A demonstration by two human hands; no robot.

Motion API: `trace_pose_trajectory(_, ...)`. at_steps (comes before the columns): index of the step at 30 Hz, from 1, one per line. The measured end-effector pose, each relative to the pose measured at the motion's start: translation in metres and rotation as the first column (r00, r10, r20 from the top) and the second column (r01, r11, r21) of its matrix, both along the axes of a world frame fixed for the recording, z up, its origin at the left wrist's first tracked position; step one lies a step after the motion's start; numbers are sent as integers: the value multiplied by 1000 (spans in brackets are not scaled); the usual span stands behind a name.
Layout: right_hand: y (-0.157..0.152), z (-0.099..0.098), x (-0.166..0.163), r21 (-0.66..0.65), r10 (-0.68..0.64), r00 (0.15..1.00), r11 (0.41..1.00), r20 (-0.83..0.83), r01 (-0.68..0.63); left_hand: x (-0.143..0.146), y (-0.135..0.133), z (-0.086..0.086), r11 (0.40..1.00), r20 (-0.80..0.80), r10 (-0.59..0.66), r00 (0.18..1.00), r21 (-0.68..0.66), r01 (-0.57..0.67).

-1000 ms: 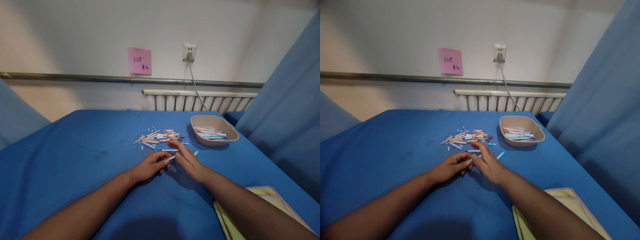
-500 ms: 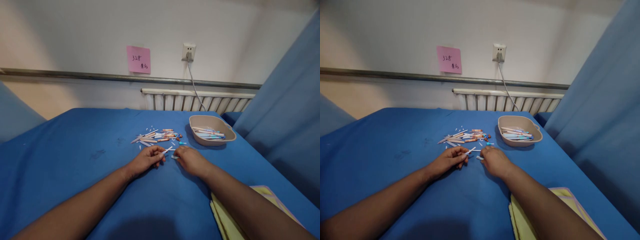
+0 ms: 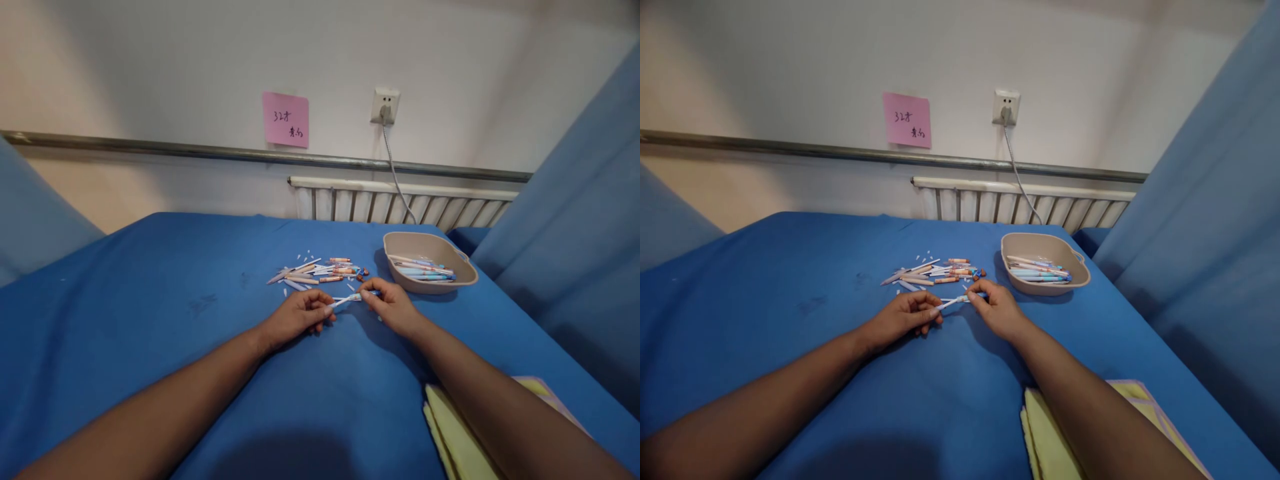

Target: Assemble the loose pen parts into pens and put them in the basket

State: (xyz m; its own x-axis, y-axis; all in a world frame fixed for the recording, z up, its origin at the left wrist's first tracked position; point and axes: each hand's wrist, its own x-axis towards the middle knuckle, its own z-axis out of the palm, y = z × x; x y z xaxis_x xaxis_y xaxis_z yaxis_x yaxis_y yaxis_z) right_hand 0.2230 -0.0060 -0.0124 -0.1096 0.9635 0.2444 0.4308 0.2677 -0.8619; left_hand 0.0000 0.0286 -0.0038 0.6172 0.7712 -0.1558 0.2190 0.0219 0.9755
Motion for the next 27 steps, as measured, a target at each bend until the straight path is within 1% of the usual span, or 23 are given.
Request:
trace_pose_trajectory(3, -2, 0, -2, 56, 6, 999, 998, 33, -8, 1, -2, 1, 999, -17, -20, 1000, 28, 20)
trace_pose_trajectory(6, -5, 2, -5, 142, 53, 991, 987, 124, -70, 1, -4, 2, 997, -26, -41, 999, 57, 42)
trace_pose_trajectory(8, -8, 3, -9, 161, 96, 977, 979, 189, -128, 2, -5, 2, 995, -27, -57, 998, 79, 59)
trace_pose_trajectory(11, -13, 4, -15, 179, 123, 966, 970, 226, -166, 3, -6, 1, 992, -24, -75, 997, 101, 77)
trace_pose_trajectory(17, -16, 4, -19, 194, 44, 971, 977, 236, -91, 3, -7, 2, 994, 7, -78, 997, 76, 77)
trace_pose_trajectory(21, -16, 5, -20, 218, 78, 973, 968, 219, -127, 3, -8, 3, 995, 12, -99, 995, 33, 99)
trace_pose_trajectory(23, -16, 5, -20, 216, 96, 974, 966, 204, -141, 3, -10, 4, 994, 16, -108, 994, 34, 107)
trace_pose_trajectory(25, -16, 5, -20, 184, 97, 974, 974, 204, -135, 3, -12, 5, 993, 12, -107, 994, 58, 107)
trace_pose_trajectory(27, -17, 4, -20, 117, 95, 969, 985, 229, -124, 3, -12, 5, 990, -11, -105, 994, 89, 106)
